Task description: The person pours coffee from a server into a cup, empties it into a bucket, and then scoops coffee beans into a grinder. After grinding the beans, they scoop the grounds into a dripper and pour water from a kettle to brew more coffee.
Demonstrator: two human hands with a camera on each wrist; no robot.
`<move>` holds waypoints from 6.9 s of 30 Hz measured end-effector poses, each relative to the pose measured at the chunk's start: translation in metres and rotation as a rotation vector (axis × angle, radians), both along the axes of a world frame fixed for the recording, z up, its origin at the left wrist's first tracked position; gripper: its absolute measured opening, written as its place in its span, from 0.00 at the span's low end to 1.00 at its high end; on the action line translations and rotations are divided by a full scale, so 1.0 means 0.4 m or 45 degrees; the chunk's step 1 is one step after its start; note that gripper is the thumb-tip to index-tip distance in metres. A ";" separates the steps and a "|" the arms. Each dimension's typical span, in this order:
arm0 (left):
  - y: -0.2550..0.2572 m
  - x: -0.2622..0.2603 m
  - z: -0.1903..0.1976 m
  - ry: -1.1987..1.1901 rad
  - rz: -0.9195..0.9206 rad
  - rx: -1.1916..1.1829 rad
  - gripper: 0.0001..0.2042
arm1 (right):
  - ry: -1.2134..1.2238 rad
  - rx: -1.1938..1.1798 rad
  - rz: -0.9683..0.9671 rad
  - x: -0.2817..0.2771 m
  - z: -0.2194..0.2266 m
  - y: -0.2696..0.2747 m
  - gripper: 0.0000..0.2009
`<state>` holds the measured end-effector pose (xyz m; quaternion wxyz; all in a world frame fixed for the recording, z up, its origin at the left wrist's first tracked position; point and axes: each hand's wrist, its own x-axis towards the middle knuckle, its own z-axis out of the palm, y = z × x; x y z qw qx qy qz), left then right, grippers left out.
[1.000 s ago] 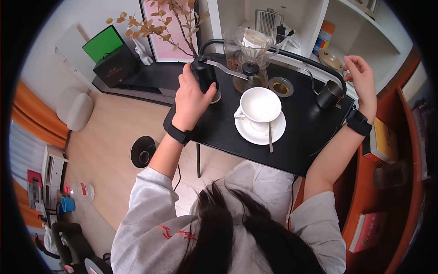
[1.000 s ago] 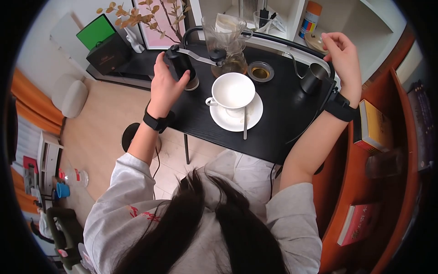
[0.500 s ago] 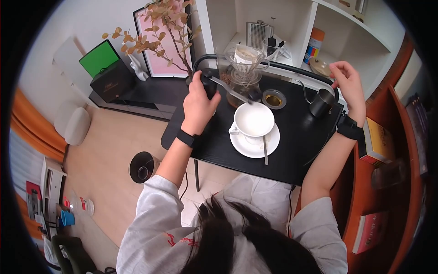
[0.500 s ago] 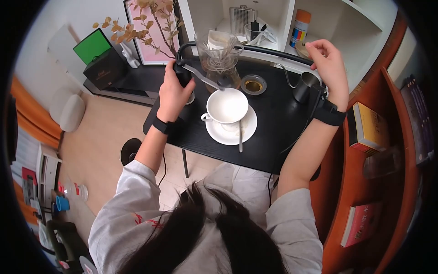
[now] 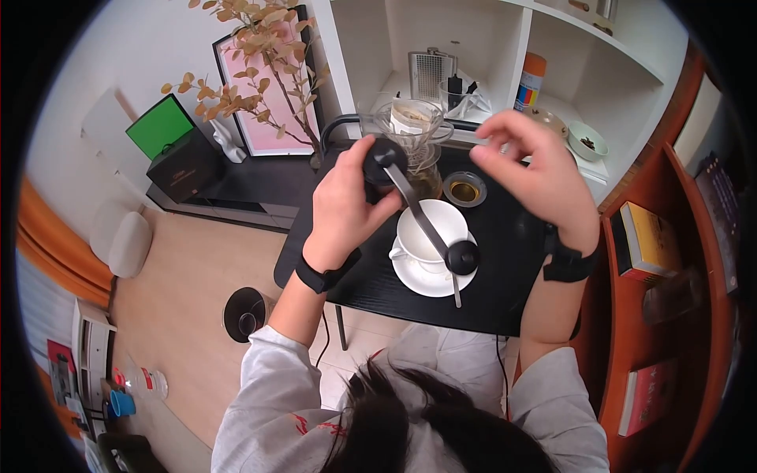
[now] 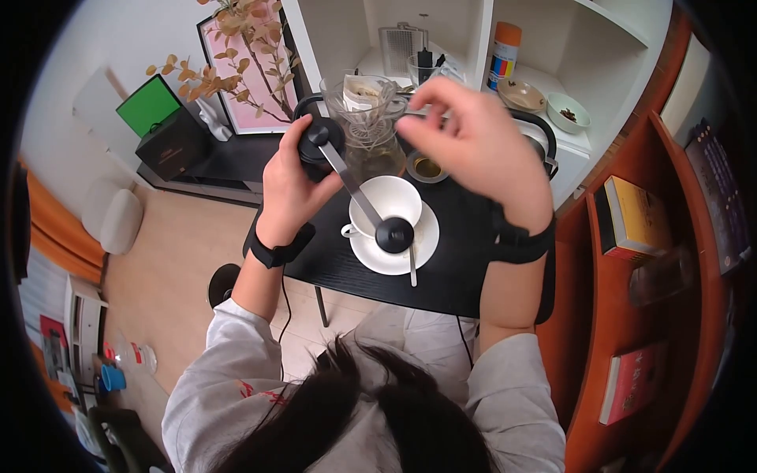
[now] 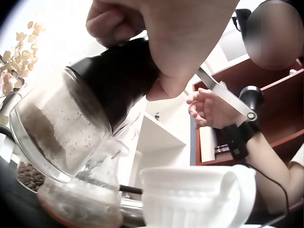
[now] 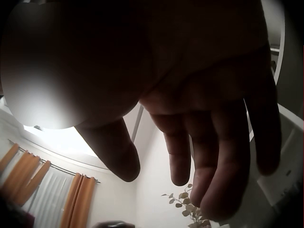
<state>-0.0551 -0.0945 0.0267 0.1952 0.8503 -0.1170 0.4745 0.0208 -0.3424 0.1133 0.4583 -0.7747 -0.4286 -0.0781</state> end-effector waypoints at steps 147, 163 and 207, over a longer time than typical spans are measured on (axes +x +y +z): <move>0.272 0.185 -0.188 0.082 0.174 -0.764 0.24 | -0.228 -0.742 -0.126 0.180 0.082 0.082 0.07; 0.269 0.179 -0.180 0.122 0.127 -0.810 0.26 | 0.094 -1.504 -0.254 0.352 0.159 0.523 0.22; 0.270 0.178 -0.178 0.130 0.140 -0.797 0.25 | -1.672 -0.665 -0.122 0.165 0.164 0.313 0.05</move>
